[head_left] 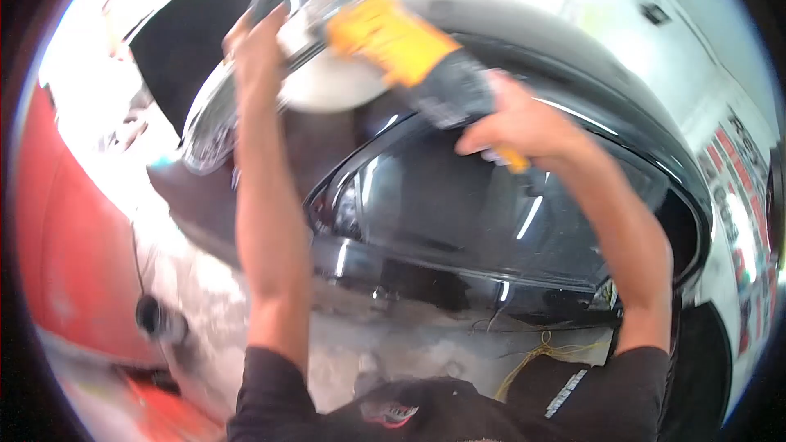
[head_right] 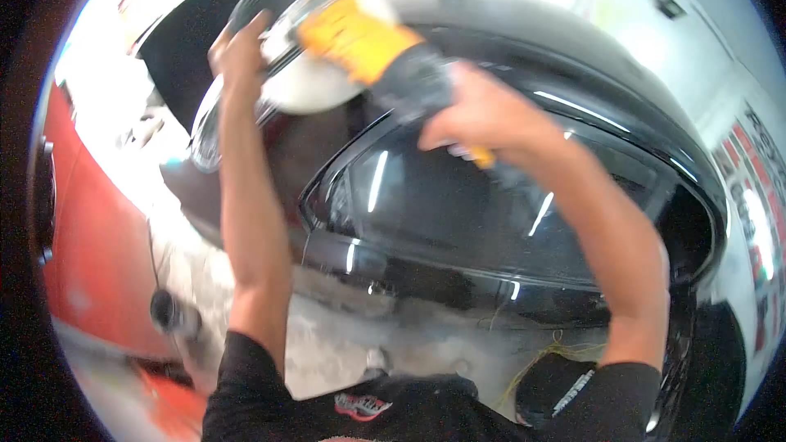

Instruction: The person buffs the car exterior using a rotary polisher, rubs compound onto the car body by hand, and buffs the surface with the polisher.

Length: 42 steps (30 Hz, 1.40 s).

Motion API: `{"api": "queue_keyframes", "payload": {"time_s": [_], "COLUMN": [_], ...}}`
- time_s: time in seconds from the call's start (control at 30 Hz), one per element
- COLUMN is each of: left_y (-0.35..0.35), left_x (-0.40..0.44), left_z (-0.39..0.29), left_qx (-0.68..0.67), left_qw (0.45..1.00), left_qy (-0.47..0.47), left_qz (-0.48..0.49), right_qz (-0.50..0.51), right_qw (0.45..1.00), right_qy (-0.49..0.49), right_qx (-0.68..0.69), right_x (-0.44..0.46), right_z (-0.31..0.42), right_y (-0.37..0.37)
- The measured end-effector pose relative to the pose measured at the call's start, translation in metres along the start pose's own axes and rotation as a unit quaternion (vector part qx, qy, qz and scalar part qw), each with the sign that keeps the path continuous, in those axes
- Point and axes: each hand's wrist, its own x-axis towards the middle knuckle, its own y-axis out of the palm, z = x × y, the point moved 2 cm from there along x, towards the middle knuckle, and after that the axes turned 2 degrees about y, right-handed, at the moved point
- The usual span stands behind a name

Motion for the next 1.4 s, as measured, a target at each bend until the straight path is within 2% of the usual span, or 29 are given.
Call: {"api": "queue_keyframes", "payload": {"time_s": [0.07, 0.1, 0.13, 0.27, 0.53, 0.67, 0.77, 0.83, 0.87, 0.93, 1.03, 1.07, 1.1, 1.13, 1.17, 1.2, 1.23, 1.27, 1.3, 1.4], "left_y": [-0.011, -0.013, -0.019, -0.019, 0.116, 0.191, 0.251, 0.295, 0.317, 0.359, 0.420, 0.435, 0.437, 0.475, 0.509, 0.543, 0.514, 0.508, 0.518, 0.555], "left_x": [0.006, -0.004, 0.019, 0.037, -0.023, -0.052, -0.090, -0.118, -0.137, -0.179, -0.246, -0.238, -0.260, -0.276, -0.281, -0.316, -0.333, -0.347, -0.361, -0.395], "left_z": [0.004, -0.007, 0.009, 0.016, -0.072, -0.074, -0.088, -0.096, -0.103, -0.120, -0.147, -0.133, -0.151, -0.149, -0.146, -0.149, -0.174, -0.188, -0.196, -0.201], "left_qx": [-0.050, -0.062, -0.063, -0.037, 0.004, -0.051, -0.079, -0.114, -0.128, -0.148, -0.161, -0.143, -0.182, -0.187, -0.095, -0.202, -0.241, -0.227, -0.242, -0.279], "left_qw": [0.999, 0.998, 0.997, 0.998, 0.985, 0.972, 0.952, 0.937, 0.932, 0.932, 0.909, 0.907, 0.899, 0.896, 0.912, 0.932, 0.927, 0.921, 0.912, 0.910], "left_qy": [-0.006, -0.009, -0.026, -0.020, 0.014, -0.004, -0.006, 0.011, 0.020, 0.057, 0.066, 0.075, 0.166, 0.156, 0.163, 0.130, 0.046, 0.055, 0.007, -0.035], "left_qz": [-0.015, -0.020, -0.028, 0.041, 0.171, 0.230, 0.296, 0.330, 0.340, 0.326, 0.378, 0.389, 0.363, 0.372, 0.363, 0.273, 0.283, 0.311, 0.331, 0.306], "right_qz": [-0.009, -0.004, -0.018, 0.002, -0.046, -0.143, -0.207, -0.246, -0.211, -0.243, -0.286, -0.319, -0.344, -0.353, -0.368, -0.430, -0.451, -0.446, -0.433, -0.433], "right_qw": [1.000, 1.000, 1.000, 0.997, 0.987, 0.976, 0.964, 0.961, 0.965, 0.958, 0.944, 0.929, 0.917, 0.911, 0.899, 0.865, 0.858, 0.856, 0.863, 0.861], "right_qy": [-0.022, 0.017, 0.000, 0.032, 0.053, 0.052, 0.089, 0.074, 0.067, 0.079, 0.114, 0.159, 0.180, 0.193, 0.217, 0.250, 0.238, 0.256, 0.259, 0.268], "right_qx": [-0.013, 0.014, 0.013, 0.070, 0.146, 0.157, 0.141, 0.102, 0.138, 0.126, 0.117, 0.100, 0.093, 0.088, 0.093, 0.064, 0.057, 0.054, 0.042, -0.002], "right_x": [0.012, -0.004, 0.024, 0.028, -0.078, -0.128, -0.176, -0.205, -0.228, -0.268, -0.326, -0.327, -0.340, -0.356, -0.364, -0.383, -0.402, -0.414, -0.428, -0.443], "right_z": [-0.011, -0.005, 0.000, -0.002, -0.037, -0.076, -0.094, -0.113, -0.119, -0.122, -0.142, -0.128, -0.132, -0.137, -0.140, -0.150, -0.166, -0.164, -0.172, -0.163], "right_y": [0.010, 0.011, 0.021, 0.030, -0.049, -0.079, -0.108, -0.130, -0.146, -0.170, -0.216, -0.207, -0.217, -0.229, -0.234, -0.242, -0.257, -0.265, -0.281, -0.303]}}
